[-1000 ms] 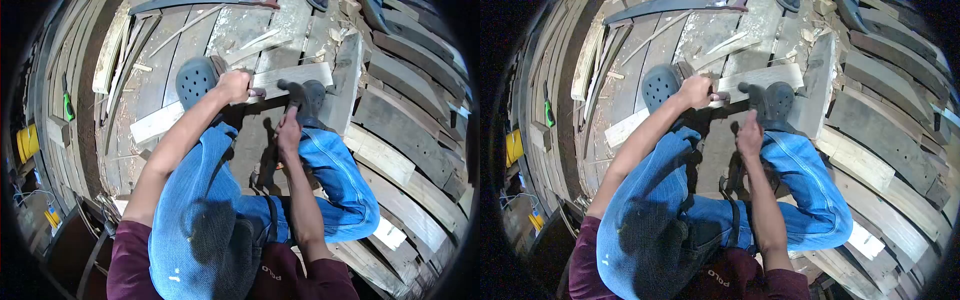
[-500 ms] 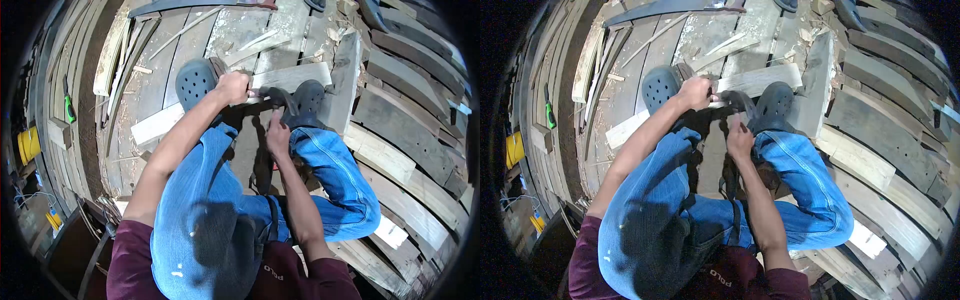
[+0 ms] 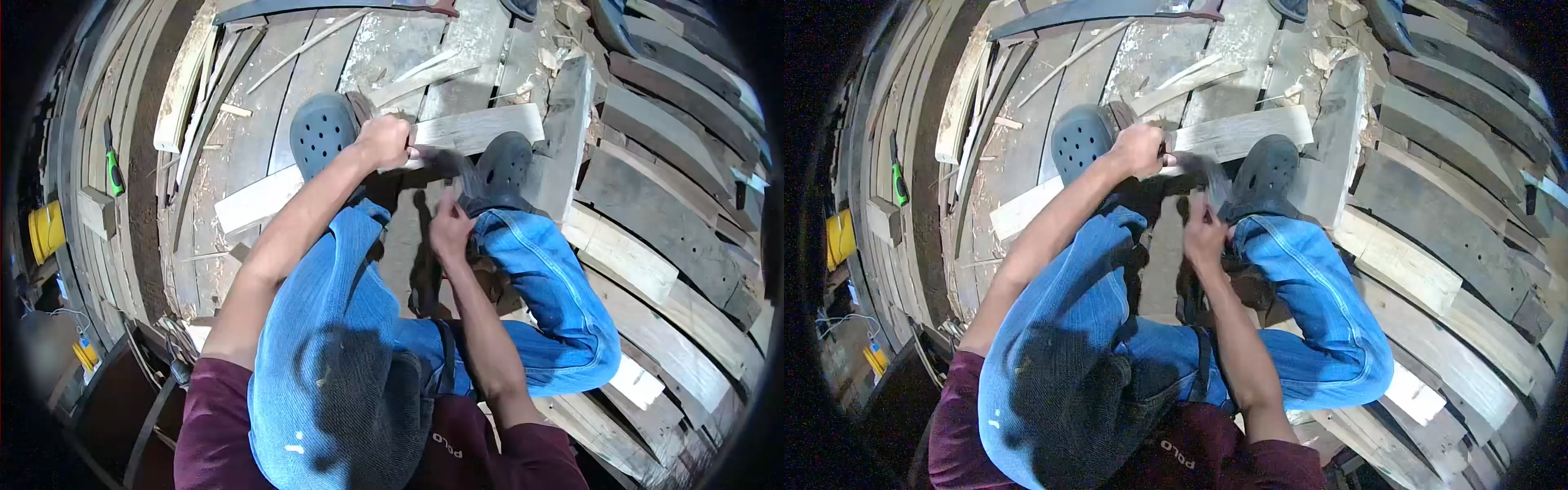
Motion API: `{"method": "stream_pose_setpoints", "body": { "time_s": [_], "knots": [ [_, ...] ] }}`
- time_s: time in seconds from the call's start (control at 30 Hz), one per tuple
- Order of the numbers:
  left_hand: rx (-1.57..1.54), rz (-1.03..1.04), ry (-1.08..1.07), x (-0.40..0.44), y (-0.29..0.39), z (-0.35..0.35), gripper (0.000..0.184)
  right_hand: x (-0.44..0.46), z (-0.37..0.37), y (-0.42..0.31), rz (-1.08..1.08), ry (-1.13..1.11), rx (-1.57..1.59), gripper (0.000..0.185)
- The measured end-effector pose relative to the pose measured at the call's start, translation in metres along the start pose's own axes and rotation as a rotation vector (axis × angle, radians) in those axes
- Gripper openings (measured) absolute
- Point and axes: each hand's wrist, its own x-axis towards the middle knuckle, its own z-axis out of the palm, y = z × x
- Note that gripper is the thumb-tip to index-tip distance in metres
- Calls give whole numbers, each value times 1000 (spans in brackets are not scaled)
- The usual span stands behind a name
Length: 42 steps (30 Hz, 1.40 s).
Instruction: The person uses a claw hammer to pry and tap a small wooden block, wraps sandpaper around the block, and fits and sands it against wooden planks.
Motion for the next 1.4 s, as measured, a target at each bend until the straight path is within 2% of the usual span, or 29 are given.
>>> {"method": "stream_pose_setpoints", "body": {
  "time_s": [0.1,0.17,0.27,0.37,0.43,0.5,0.57,0.6,0.7,0.8,0.9,0.93,1.03,1.2,1.3,1.33,1.4],
  "knots": [
    [13,14,27,1,-1,2,29,-4,2,-13,43,-33,69,58],
    [-21,45,54,1,-7,11,30,-9,-3,-4,-1,-49,104,57],
    [23,108,86,-4,-5,7,23,-14,-5,5,-161,14,-23,53],
    [106,211,123,-12,-11,8,19,-28,-8,7,-148,65,-38,50],
    [162,230,99,-16,-8,6,17,-38,-11,-12,-97,70,22,50],
    [236,192,23,-15,-3,1,15,-39,6,10,172,43,361,51],
    [184,177,26,-17,-4,0,14,-39,8,5,330,-111,750,52],
    [174,175,28,-17,-4,-2,13,-37,20,-1,346,-7,643,56],
    [185,171,30,-14,-4,0,12,-38,32,-25,407,24,849,56],
    [188,173,16,-14,-4,0,11,-44,37,-33,495,241,988,55],
    [153,187,-17,-17,0,-9,11,-39,47,-23,551,156,987,52],
    [121,186,10,-17,-1,-7,12,-30,55,-11,507,-31,854,53],
    [151,153,-13,-15,-3,-9,14,-23,60,-16,496,70,783,54],
    [92,161,34,-12,-8,-3,13,-30,48,-13,449,186,913,56],
    [133,179,39,-14,-5,-5,12,-15,77,17,181,113,360,57],
    [135,175,6,-12,-5,-6,14,-13,77,15,134,134,419,56],
    [136,159,23,-11,-7,-3,15,-10,69,10,208,139,433,56]
  ]
}}
